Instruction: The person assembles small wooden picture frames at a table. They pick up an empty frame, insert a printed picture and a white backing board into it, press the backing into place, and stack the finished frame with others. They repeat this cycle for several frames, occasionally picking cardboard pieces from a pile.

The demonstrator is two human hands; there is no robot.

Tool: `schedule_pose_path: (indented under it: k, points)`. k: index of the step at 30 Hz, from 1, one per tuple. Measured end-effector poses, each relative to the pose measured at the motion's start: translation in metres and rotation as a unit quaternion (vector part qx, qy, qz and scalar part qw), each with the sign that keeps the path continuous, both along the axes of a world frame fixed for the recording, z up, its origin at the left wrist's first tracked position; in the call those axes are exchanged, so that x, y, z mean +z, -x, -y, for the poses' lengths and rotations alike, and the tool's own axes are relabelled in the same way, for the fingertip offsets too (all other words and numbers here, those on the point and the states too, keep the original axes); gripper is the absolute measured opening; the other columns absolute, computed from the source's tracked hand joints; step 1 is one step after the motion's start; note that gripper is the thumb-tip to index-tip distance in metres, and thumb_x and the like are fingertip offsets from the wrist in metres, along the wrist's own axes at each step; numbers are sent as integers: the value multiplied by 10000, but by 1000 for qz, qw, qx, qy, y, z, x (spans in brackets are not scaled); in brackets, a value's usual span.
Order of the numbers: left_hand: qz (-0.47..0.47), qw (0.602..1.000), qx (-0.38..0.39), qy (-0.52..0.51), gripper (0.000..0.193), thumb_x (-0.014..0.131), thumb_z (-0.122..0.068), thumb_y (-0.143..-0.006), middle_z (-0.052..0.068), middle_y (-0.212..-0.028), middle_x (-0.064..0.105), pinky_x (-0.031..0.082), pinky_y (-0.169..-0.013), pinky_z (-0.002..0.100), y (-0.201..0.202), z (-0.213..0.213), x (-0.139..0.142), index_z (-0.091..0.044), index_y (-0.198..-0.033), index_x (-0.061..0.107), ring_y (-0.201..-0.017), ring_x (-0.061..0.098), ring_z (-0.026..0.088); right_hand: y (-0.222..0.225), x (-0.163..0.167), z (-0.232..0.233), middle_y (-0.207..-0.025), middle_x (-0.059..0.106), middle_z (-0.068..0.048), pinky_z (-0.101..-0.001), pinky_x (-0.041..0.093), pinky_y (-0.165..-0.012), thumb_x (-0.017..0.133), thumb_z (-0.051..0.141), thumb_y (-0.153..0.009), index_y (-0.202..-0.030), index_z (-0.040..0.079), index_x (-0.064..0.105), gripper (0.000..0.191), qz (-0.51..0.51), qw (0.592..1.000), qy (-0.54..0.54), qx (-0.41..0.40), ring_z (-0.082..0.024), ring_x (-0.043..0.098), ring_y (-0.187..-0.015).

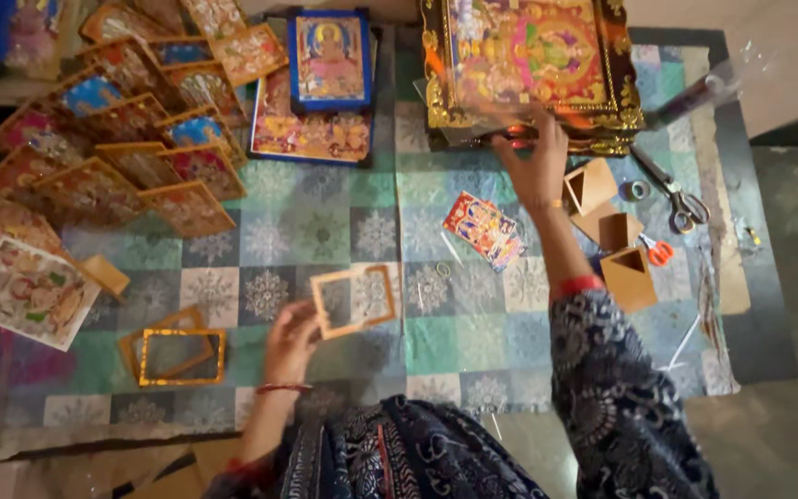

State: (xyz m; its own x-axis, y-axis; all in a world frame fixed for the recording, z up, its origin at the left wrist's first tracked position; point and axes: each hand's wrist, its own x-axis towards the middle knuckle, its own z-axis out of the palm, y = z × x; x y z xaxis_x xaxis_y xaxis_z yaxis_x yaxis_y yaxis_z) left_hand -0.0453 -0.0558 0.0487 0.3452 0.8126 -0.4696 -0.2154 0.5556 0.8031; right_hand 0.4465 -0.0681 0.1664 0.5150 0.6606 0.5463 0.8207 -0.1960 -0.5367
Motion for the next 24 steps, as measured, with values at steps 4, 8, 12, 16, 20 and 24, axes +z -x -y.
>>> schedule_pose_path:
  k: [4, 8, 12, 16, 20, 24]
  points:
    - [20, 999, 13, 44, 271, 683, -83, -942, 68, -1080, 717, 587, -724, 342, -32, 9, -56, -77, -1210, 644, -901, 685, 205, -43, 0, -52, -1323, 572, -306, -556, 391, -1004, 873, 602, -801, -1324, -14, 503, 888, 113, 984, 141, 4, -482, 518, -1203]
    - [-8, 996, 57, 72, 287, 689, -68, -904, 34, -1104, 712, 620, -781, 347, -39, 14, -72, -94, -1188, 658, -966, 711, 196, -55, 9, -76, -1331, 581, -325, -560, 438, -1011, 837, 739, -729, -1397, -4, 388, 1095, 37, 949, 308, -65, -504, 536, -1225]
    - [-2, 995, 68, 77, 279, 697, -77, -921, 37, -1116, 707, 608, -775, 362, -29, 16, -74, -110, -1194, 656, -954, 699, 202, -52, 27, -88, -1272, 603, -347, -539, 476, -1021, 859, 758, -623, -1535, -77, 234, 1385, -74, 922, 361, -123, -490, 578, -1205]
    - [13, 989, 86, 116, 276, 691, -84, -911, 24, -1098, 702, 618, -747, 363, -36, 16, -71, -123, -1177, 631, -923, 726, 218, -63, 26, -89, -1291, 622, -292, -526, 493, -1016, 905, 655, -608, -1475, 7, 374, 1206, -94, 927, 341, -123, -440, 599, -1220]
    - [37, 997, 59, 23, 345, 715, -22, -861, 42, -1066, 708, 622, -711, 348, -48, 21, -68, -102, -1179, 611, -885, 719, 202, -85, 4, -97, -1240, 569, -292, -588, 469, -935, 1056, 588, -462, -1315, 117, 468, 1139, 48, 952, 260, -151, -491, 549, -1149]
    - [-11, 998, 36, -55, 327, 709, -53, -901, 96, -999, 724, 621, -719, 324, -51, 25, -62, -47, -1219, 632, -831, 719, 190, -108, 12, -94, -1184, 596, -230, -545, 549, -856, 1008, 406, -585, -1378, 152, 411, 1025, -100, 974, 184, -89, -399, 624, -1052]
